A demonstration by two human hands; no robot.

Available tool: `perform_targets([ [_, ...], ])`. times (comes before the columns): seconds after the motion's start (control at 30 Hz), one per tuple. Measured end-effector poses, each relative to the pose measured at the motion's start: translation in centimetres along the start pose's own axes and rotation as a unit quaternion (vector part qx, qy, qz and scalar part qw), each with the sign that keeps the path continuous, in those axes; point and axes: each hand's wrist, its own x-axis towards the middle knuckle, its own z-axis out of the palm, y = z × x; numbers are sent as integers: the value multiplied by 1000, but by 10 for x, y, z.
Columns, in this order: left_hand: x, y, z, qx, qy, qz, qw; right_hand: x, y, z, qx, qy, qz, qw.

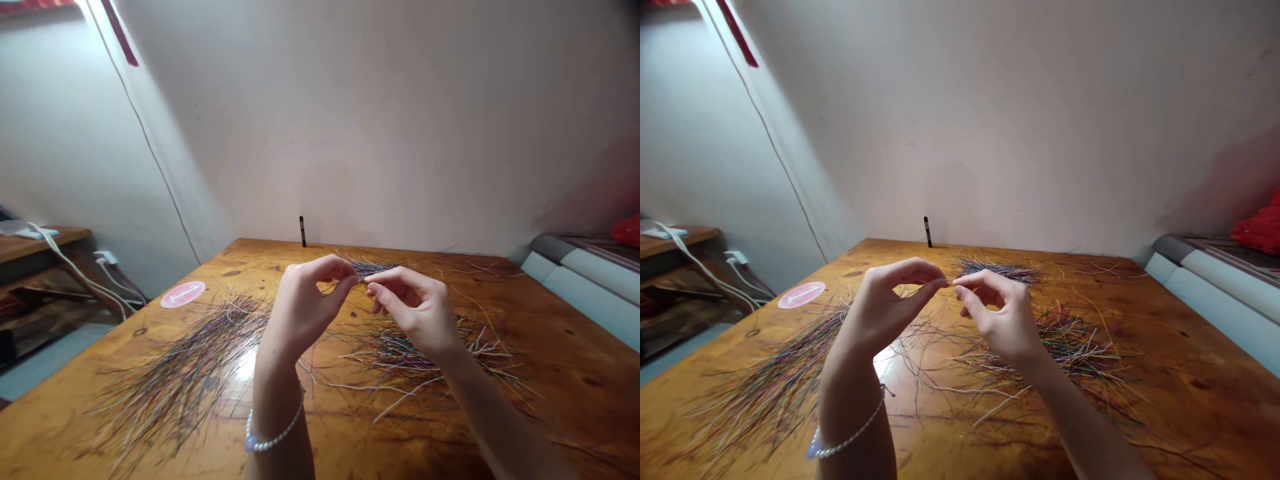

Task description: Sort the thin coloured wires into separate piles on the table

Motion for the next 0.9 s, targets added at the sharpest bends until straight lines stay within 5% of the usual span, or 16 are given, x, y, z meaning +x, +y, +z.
perform_targets([
  [0.47,1,4,1,-111,-20,-6,994,3,5,-4,179,-22,63,982],
  [0.9,2,1,4,68,-31,22,997,3,3,1,71,19,69,995],
])
